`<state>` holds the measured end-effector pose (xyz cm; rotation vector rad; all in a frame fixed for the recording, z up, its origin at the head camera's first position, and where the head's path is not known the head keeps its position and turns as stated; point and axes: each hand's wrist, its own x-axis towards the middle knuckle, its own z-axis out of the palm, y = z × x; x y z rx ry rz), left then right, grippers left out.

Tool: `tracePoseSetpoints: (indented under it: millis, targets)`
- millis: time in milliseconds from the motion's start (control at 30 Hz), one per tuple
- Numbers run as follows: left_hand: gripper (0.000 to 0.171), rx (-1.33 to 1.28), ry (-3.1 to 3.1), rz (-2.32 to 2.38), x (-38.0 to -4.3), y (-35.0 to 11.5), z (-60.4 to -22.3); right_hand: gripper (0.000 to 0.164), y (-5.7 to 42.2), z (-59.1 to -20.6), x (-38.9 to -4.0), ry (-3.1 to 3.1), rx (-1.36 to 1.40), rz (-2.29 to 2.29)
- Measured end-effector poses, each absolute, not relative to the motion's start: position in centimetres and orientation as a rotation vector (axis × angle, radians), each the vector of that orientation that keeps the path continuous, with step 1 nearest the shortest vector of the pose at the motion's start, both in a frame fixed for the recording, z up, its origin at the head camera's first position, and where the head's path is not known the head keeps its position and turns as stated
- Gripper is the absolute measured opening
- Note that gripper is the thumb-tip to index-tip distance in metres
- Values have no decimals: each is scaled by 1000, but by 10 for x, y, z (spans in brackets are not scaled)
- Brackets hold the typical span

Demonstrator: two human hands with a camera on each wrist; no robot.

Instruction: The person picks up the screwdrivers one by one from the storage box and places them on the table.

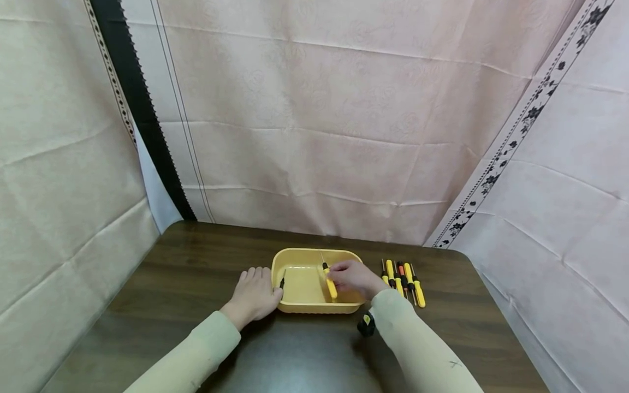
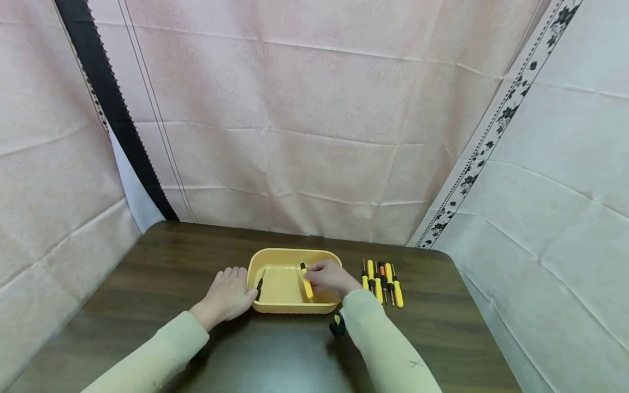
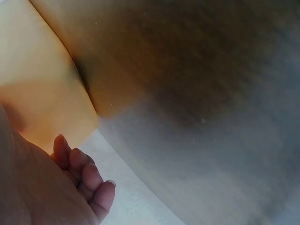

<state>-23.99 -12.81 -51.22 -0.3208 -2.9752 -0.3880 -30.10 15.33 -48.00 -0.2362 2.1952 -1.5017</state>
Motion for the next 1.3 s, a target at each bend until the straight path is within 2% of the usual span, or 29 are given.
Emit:
tracePoseSetpoints:
  millis: [300,600,867,1300]
  targets:
    - [31,-347,-3000,-433,-240,-128,-512,41,191,-460,-296,2209,-158,-1628]
    - [25,-351,-3004,-444,-243,-130,-511,46,251,-452,-293,2326,-97,-1639]
    - [24,-364,-2997,-476,-245,-131,-514,54,301,-450,-283,2380,6,-1557]
    - [26,-375,-2986,-514,-244,-129,-513,56,360,-463,-279,2443,185,-1532]
